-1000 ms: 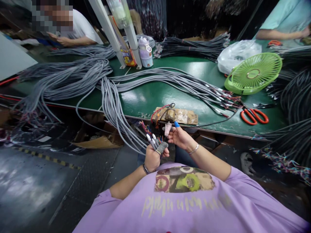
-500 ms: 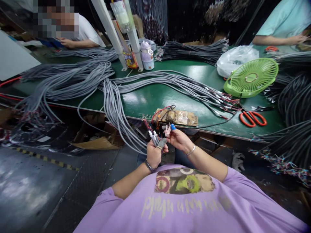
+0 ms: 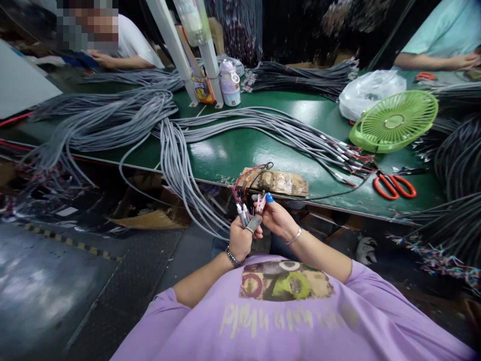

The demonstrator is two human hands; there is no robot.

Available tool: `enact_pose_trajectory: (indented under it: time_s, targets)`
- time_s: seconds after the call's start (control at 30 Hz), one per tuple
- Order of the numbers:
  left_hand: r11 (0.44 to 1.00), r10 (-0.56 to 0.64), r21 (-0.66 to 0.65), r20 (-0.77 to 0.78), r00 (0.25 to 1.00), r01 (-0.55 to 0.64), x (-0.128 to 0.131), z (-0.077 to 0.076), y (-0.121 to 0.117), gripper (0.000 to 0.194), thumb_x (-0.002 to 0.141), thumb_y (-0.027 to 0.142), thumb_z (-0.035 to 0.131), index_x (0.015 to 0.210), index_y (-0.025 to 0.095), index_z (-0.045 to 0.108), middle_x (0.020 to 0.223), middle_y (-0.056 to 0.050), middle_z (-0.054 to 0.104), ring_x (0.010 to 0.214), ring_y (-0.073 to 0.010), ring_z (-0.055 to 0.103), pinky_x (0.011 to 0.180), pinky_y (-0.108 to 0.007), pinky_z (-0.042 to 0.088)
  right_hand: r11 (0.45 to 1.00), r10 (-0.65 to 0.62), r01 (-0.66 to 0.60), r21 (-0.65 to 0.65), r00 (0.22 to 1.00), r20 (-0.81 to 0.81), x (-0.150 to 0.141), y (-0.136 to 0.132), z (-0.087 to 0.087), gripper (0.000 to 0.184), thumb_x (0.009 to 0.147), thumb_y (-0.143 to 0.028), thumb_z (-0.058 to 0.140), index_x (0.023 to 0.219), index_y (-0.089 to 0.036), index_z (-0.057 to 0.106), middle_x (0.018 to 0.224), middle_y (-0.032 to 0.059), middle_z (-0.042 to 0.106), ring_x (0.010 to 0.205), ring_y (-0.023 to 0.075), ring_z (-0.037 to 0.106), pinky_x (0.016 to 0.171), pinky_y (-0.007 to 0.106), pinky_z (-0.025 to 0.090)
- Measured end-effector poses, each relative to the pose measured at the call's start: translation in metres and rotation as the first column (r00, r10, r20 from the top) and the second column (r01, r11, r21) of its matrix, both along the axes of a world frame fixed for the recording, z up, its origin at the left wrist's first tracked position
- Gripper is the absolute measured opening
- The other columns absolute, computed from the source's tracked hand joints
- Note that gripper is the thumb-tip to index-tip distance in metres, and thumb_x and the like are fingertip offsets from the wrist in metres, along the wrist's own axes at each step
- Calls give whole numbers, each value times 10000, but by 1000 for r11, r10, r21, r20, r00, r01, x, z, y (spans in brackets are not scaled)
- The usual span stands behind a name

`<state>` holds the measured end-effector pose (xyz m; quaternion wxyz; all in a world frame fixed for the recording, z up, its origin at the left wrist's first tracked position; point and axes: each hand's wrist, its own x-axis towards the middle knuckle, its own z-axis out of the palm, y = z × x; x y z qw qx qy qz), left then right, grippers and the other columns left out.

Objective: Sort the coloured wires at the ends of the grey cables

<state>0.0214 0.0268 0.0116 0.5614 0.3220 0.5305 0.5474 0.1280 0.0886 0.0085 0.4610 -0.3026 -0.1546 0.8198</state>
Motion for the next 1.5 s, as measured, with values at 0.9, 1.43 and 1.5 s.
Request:
enact_pose_trajectory:
  time_s: [0.9,1.43,1.5]
  targets:
    - [997,-79,-16,35,996,79,-14,-2,-15,270,677,395,730,659,155,609,505,7,620,398,-102,549,374,-195,413,957,93,-193,217,912,399,9,-33,3,303,629,-372,778,605,-145,578,496,-53,495,469,57,403,480,203,329]
    - [999,23,-26,91,996,-21,1,21,0,313,660,421,733,638,149,580,475,23,588,366,-87,520,365,-188,409,987,50,-72,147,987,150,8,7,-10,438,808,-576,574,872,-155,679,712,27,636,563,94,522,539,211,464]
    - [999,28,-30,93,995,-25,2,18,2,316,654,422,738,655,153,573,475,27,589,364,-89,522,363,-188,404,992,19,-36,123,991,132,4,9,-11,430,788,-575,599,840,-156,680,702,27,637,570,102,530,535,217,461]
